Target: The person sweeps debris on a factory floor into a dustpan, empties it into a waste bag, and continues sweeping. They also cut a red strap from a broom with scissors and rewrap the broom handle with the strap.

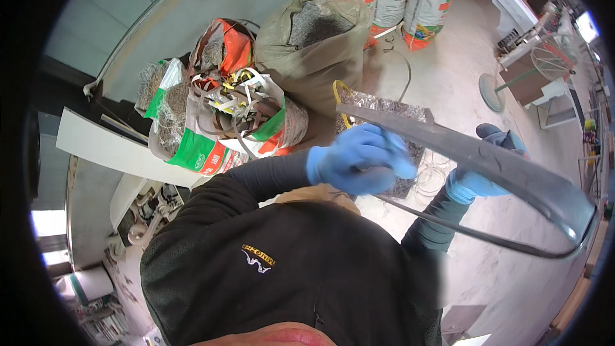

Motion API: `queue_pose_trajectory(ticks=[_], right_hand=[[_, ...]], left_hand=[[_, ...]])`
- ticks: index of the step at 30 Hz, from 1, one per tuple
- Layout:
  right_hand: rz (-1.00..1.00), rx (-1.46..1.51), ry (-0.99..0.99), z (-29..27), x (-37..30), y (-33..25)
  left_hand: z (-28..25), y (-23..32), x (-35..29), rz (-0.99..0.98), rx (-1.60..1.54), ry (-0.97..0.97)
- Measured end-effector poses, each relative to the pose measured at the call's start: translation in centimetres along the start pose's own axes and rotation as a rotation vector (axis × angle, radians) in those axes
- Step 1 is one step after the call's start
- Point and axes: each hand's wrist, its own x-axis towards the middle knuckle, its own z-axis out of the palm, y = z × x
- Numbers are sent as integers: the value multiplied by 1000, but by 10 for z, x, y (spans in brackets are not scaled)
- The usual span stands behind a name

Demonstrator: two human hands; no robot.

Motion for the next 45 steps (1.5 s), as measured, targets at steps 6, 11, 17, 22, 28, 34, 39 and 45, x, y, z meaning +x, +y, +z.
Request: queue_pose_trajectory(ticks=[6, 11, 17, 22, 28, 34, 39, 45], right_hand=[[-41, -149, -183, 54, 28, 64], [-108, 61, -145, 104, 52, 109], [-79, 50, -405, 160, 100, 143], [16, 103, -564, 180, 133, 160], [427, 699, -723, 264, 142, 165], [745, 1079, -858, 344, 132, 171], [732, 1042, -770, 399, 96, 206], [632, 891, -784, 458, 53, 214]], left_hand=[[-128, -68, -40, -202, 337, -41], [-225, -209, -94, -964, 392, 643], [-348, -378, -205, -1199, 1081, -154], [-396, -458, -237, -1513, 1000, -638], [-430, -472, -260, -1658, 1061, -811], [-482, -422, -279, -1530, 1227, -949], [-533, -360, -276, -1267, 1254, -871], [-558, -297, -273, -1234, 1241, -863]])
